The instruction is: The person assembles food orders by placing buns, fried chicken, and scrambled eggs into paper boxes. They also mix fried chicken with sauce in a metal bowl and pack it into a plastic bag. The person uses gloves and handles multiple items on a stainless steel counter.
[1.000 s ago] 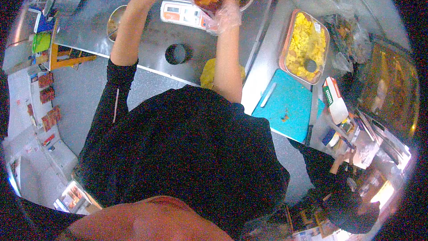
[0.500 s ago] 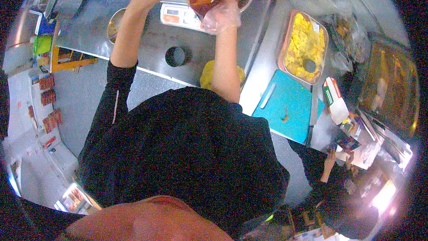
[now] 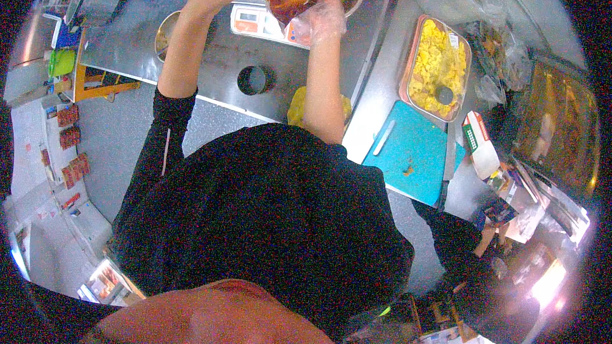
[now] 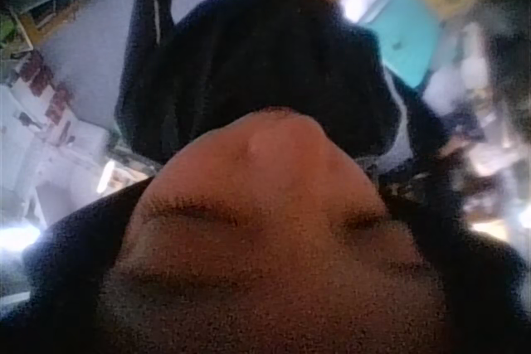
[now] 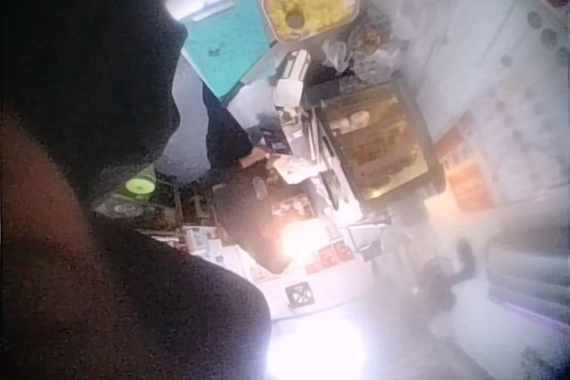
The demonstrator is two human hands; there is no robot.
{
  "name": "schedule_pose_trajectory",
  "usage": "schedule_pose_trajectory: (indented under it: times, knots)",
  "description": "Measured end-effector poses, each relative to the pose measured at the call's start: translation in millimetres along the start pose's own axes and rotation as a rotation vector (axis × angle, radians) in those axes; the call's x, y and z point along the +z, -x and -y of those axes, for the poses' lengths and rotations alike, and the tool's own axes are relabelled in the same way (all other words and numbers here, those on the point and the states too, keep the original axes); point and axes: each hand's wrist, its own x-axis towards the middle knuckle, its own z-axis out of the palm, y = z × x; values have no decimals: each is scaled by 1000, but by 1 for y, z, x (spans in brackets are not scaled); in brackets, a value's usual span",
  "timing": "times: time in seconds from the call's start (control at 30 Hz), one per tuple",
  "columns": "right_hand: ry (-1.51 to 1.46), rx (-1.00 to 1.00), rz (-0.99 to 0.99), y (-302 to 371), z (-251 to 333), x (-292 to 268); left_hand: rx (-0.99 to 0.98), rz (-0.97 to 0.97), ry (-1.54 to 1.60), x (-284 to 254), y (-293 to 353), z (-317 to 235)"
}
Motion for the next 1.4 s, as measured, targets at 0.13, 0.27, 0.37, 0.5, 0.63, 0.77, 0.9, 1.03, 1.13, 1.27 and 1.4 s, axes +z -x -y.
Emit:
schedule_pose_trajectory:
  times: [0.13,0.27,0.37,0.5,0.63,0.77,0.9,1.03,1.13,1.27,1.4]
  knots:
    - [-84,136,66,-13,4,-16,42,-20,-28,5,0,-1]
    - [-117,90,136,-3,7,1,35,-26,-27,7,-2,-4]
    - [-128,132,123,21,11,29,-31,-15,11,5,-6,-6]
    - [5,65,247,40,10,56,-53,0,3,4,-9,-4]
    - [12,81,186,43,5,46,-64,12,128,6,-8,1]
    - [82,140,-52,25,1,32,-66,24,106,7,-8,5]
    - [167,109,-71,29,-1,26,-62,-7,94,8,-8,9]
    - [81,77,202,45,0,24,-68,-96,150,6,-9,16]
    - [20,144,108,52,-1,22,-30,-33,-126,0,-8,28]
    - [52,196,124,54,-5,20,89,-67,-127,-4,20,57]
    - [329,132,149,61,-7,15,-218,62,-248,-14,76,91]
